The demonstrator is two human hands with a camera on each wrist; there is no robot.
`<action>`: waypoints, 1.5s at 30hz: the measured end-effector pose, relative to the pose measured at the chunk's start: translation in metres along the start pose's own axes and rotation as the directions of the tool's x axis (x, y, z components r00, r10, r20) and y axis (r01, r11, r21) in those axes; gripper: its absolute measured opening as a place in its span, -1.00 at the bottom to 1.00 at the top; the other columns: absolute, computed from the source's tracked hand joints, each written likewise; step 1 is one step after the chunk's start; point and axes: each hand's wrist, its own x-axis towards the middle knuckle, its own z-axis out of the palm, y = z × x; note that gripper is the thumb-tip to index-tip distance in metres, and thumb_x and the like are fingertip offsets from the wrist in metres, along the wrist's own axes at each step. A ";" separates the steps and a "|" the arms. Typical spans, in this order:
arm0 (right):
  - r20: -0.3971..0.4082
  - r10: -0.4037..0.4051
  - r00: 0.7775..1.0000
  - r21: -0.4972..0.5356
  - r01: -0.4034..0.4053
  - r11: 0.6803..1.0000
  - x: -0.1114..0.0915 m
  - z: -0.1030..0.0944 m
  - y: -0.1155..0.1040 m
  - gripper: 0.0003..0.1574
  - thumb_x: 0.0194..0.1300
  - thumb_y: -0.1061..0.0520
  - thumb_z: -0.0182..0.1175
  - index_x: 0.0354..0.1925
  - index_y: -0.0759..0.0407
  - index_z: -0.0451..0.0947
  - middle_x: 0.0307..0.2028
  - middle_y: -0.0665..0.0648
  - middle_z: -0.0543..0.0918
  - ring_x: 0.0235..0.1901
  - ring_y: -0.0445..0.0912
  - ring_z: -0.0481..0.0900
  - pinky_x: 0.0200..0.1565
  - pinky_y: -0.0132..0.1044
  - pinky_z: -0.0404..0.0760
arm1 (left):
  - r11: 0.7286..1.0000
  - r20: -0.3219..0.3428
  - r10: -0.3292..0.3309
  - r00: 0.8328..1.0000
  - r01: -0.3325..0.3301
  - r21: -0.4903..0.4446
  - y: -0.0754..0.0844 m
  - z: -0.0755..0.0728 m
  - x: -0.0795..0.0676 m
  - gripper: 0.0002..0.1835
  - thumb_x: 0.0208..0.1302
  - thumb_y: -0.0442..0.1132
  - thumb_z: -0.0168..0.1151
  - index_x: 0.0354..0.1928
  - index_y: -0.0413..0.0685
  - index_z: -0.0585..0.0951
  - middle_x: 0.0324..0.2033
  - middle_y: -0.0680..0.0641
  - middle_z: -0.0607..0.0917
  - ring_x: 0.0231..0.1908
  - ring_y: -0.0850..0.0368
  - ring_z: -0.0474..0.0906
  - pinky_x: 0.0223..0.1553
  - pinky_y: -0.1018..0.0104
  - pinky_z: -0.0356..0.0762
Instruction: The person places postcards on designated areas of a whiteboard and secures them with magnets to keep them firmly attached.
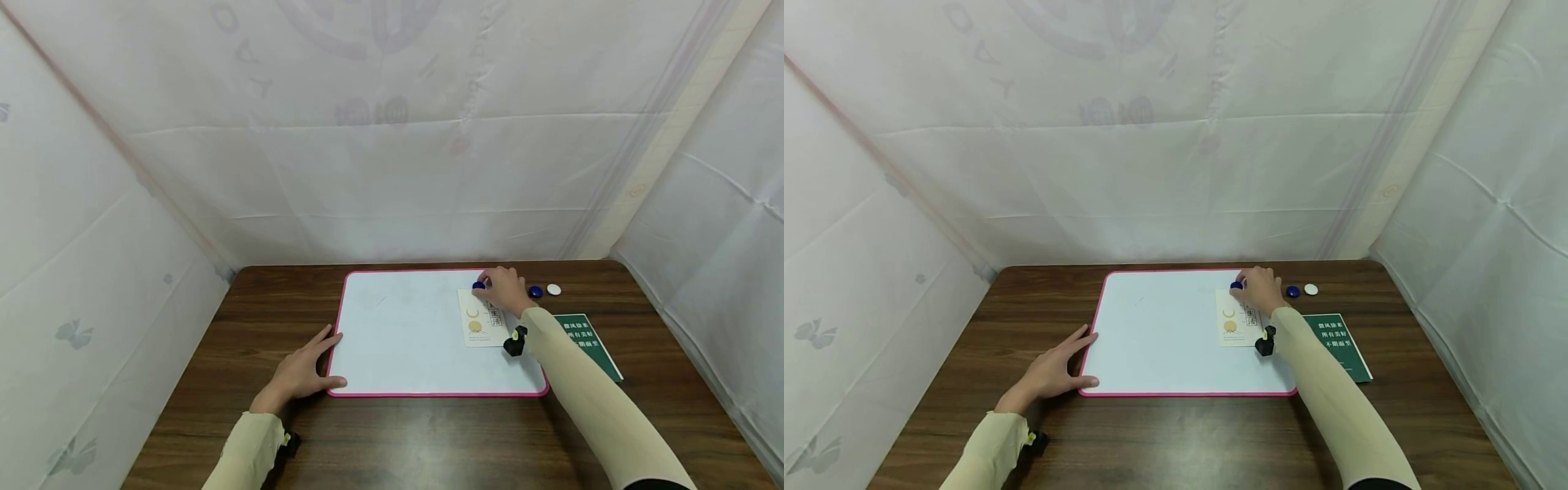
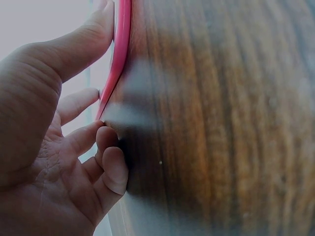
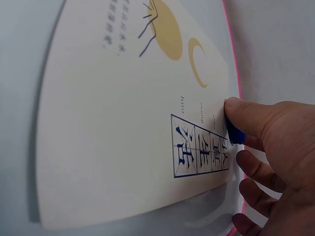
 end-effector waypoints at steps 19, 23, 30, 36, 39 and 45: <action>0.002 -0.006 1.000 0.003 0.006 1.000 0.000 0.001 0.002 -0.54 0.38 -0.06 0.37 0.07 0.22 0.67 -0.10 0.21 0.68 0.05 0.24 0.42 0.08 0.26 0.30 | 1.000 0.002 -0.004 1.000 0.004 -0.003 0.001 0.000 0.001 0.03 0.08 0.26 0.53 0.55 0.09 0.35 0.59 -0.16 0.15 0.39 -0.43 0.32 0.21 -0.57 0.23; -0.001 -0.004 1.000 0.005 0.004 1.000 -0.001 0.001 0.002 -0.53 0.37 -0.06 0.38 0.08 0.22 0.67 -0.10 0.21 0.68 0.05 0.23 0.42 0.07 0.24 0.31 | 1.000 0.004 -0.007 1.000 0.007 -0.003 0.001 0.000 0.002 0.03 0.08 0.26 0.53 0.55 0.10 0.35 0.59 -0.15 0.15 0.39 -0.42 0.32 0.21 -0.57 0.23; 0.006 0.001 1.000 0.008 -0.001 1.000 -0.001 0.000 0.002 -0.43 0.37 -0.08 0.37 0.21 0.19 0.60 -0.06 0.24 0.67 0.06 0.22 0.41 0.09 0.22 0.32 | 1.000 0.017 -0.017 1.000 0.017 0.001 0.000 0.001 0.004 0.03 0.07 0.28 0.53 0.55 0.10 0.34 0.59 -0.15 0.15 0.40 -0.42 0.32 0.21 -0.58 0.22; -0.005 -0.025 1.000 0.006 0.025 1.000 -0.003 -0.001 0.004 -0.33 0.37 -0.08 0.38 0.31 0.18 0.52 0.02 0.28 0.64 0.08 0.23 0.42 0.10 0.22 0.35 | 1.000 0.015 -0.019 1.000 0.019 0.006 -0.001 0.001 0.004 0.04 0.07 0.29 0.52 0.55 0.10 0.35 0.59 -0.15 0.15 0.40 -0.41 0.32 0.21 -0.59 0.21; -0.009 -0.038 0.999 0.015 0.039 0.999 -0.004 -0.002 0.005 -0.30 0.37 -0.08 0.39 0.34 0.17 0.49 0.04 0.29 0.62 0.09 0.23 0.42 0.09 0.20 0.36 | 1.000 0.014 -0.017 1.000 0.017 0.007 -0.002 0.001 0.004 0.04 0.07 0.30 0.51 0.55 0.10 0.35 0.59 -0.15 0.15 0.39 -0.41 0.32 0.20 -0.59 0.22; -0.027 -0.052 0.998 0.044 0.053 0.998 -0.007 -0.003 0.009 -0.27 0.35 -0.07 0.40 0.37 0.14 0.47 0.07 0.29 0.59 0.13 0.24 0.41 0.12 0.21 0.37 | 1.000 0.009 -0.018 1.000 0.018 0.010 -0.004 0.001 0.005 0.04 0.07 0.30 0.52 0.55 0.10 0.35 0.59 -0.15 0.15 0.40 -0.41 0.32 0.20 -0.58 0.22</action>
